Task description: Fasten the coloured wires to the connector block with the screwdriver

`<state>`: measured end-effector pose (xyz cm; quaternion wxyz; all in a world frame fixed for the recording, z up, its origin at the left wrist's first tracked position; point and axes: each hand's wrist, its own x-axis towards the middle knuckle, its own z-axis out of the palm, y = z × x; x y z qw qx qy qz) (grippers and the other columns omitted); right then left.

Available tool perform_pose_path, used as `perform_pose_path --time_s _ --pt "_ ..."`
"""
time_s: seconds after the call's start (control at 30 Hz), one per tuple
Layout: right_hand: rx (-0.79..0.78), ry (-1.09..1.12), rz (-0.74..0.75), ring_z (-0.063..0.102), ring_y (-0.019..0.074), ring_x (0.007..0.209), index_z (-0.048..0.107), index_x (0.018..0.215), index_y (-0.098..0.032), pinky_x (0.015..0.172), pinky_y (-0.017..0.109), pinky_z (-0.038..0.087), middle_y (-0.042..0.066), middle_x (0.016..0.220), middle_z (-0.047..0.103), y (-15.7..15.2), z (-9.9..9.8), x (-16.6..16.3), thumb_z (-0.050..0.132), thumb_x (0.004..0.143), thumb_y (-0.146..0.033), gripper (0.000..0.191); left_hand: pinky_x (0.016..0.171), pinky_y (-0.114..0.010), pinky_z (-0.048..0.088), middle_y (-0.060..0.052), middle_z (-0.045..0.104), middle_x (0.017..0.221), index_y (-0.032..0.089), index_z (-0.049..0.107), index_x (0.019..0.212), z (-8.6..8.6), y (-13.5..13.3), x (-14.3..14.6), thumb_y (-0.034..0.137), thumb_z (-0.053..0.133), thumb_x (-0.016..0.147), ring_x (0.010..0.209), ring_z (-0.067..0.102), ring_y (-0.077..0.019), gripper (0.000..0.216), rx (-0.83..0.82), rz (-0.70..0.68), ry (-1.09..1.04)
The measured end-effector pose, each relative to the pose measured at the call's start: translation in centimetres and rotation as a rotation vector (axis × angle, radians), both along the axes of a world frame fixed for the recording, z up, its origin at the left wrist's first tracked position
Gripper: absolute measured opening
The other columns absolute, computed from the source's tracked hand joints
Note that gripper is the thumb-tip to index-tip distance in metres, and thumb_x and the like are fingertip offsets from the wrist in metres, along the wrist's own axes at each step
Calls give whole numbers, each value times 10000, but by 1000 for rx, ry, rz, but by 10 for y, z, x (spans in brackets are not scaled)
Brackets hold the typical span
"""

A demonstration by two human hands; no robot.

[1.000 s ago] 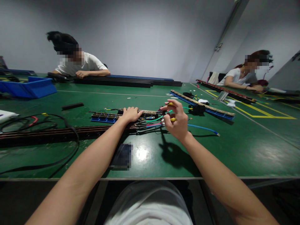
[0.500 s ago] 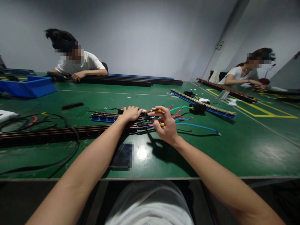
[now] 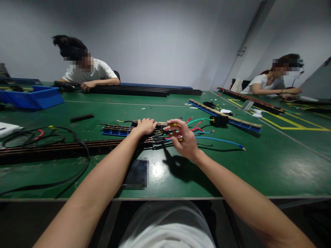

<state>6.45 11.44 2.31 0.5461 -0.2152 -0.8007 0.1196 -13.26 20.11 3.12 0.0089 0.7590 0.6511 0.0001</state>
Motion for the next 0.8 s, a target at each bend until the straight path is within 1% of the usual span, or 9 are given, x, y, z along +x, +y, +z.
perform_pose_path --time_s 0.1,0.2,0.23,0.37,0.4,0.47,0.53,0.7,0.8 --pt "-133 179 -61 741 170 946 439 1303 -245 621 227 577 72 1098 735 3 4 4 510 857 -126 468 1073 -587 359 -192 578 1413 152 588 1323 0 -1 0 446 201 1048 1313 509 -355 559 5 10 -5" --pt "-208 225 -86 735 179 951 442 1290 -242 583 220 553 73 1071 743 11 5 8 529 868 -175 435 1077 -589 353 -192 569 1423 150 588 1322 -1 0 0 457 203 1050 1320 502 -360 562 0 6 -6" --pt "-221 222 -90 730 188 983 444 1285 -240 612 233 562 73 1056 747 14 5 9 532 867 -182 430 1078 -589 353 -193 565 1428 148 585 1325 0 1 0 460 204 1051 1323 499 -362 563 -6 5 -4" --pt "-226 157 -85 695 206 1111 462 1251 -233 858 332 575 63 1013 759 24 0 11 522 843 -154 420 1081 -587 351 -193 552 1440 145 567 1346 1 0 0 461 205 1053 1329 492 -361 563 -22 3 3" --pt "-228 138 -80 701 203 1093 466 1244 -233 855 332 575 57 1001 760 25 -2 11 513 833 -138 424 1082 -587 350 -192 551 1441 148 566 1347 1 0 0 464 206 1052 1331 490 -361 562 -23 -1 3" --pt "-220 78 -45 730 185 972 473 1233 -235 762 297 582 44 974 758 27 -7 12 491 819 -101 436 1083 -586 347 -189 551 1442 153 567 1344 1 -1 0 466 204 1052 1334 487 -358 561 -21 -3 1" --pt "-132 -25 28 736 174 907 494 1229 -230 721 285 586 43 961 753 26 -10 12 475 823 -70 437 1086 -581 344 -187 548 1447 156 567 1343 1 -2 0 462 200 1052 1337 484 -354 559 -21 2 2" --pt "299 -392 119 643 189 1214 618 1138 -223 954 350 585 80 1076 735 17 -10 6 403 866 -4 410 1087 -580 340 -181 537 1460 173 568 1340 0 -4 0 459 196 1052 1341 478 -351 550 -24 -4 4" --pt "358 -483 106 650 183 1206 614 1159 -226 943 333 594 83 1129 731 12 -8 2 406 865 0 425 1085 -580 340 -177 532 1466 182 566 1343 0 -5 0 446 188 1053 1342 475 -348 544 -24 -8 10"
